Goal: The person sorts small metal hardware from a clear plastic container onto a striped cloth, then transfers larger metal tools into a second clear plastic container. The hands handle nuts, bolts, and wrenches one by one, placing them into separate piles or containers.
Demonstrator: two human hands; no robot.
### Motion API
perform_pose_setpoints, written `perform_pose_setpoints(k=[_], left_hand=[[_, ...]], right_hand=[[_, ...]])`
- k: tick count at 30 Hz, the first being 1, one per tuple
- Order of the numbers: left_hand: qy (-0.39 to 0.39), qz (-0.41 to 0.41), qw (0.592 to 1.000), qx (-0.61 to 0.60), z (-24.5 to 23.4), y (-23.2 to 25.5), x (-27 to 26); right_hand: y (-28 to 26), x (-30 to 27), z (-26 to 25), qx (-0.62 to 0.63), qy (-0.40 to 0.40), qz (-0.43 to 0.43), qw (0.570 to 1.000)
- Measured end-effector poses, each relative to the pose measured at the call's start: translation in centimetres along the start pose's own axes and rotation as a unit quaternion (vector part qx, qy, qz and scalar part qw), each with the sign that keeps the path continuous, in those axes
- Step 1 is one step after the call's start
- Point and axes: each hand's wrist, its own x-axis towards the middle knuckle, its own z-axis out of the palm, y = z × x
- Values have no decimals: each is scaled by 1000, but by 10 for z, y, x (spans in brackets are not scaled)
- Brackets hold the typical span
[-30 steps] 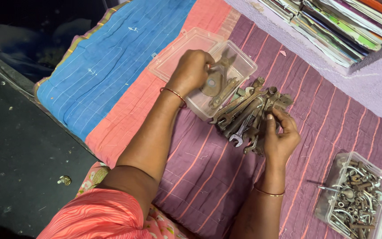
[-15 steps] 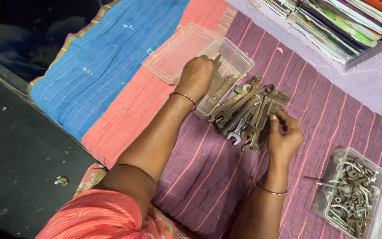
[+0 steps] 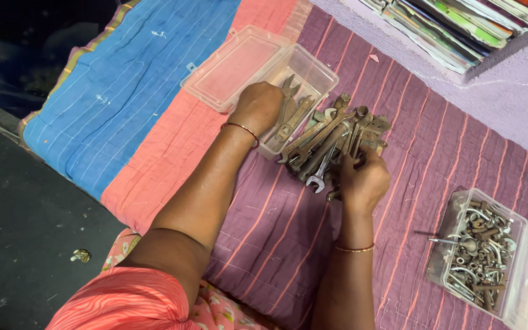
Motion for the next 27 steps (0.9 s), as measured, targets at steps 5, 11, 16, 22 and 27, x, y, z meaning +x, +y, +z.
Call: perform_pose_setpoints(k=[5,11,16,22,27], left_hand=[[-28,-2,1000,-7,1,-3,1],[-61,-13,998,10,0,8,-4],[36,13,999,-27,2,12,-9],[-15,-32,999,-36,-15,17,-12],[121,44,980,-149,-56,37,-26]], right_hand=[[1,-1,4,-17,13,-4,1000],[6,-1,7,-9,16,-20,1000],[12,-1,12,-21,37,-46,998],[15,-2,14,-1,71,-62,996],[-5,-3,2,172,52,13,984]])
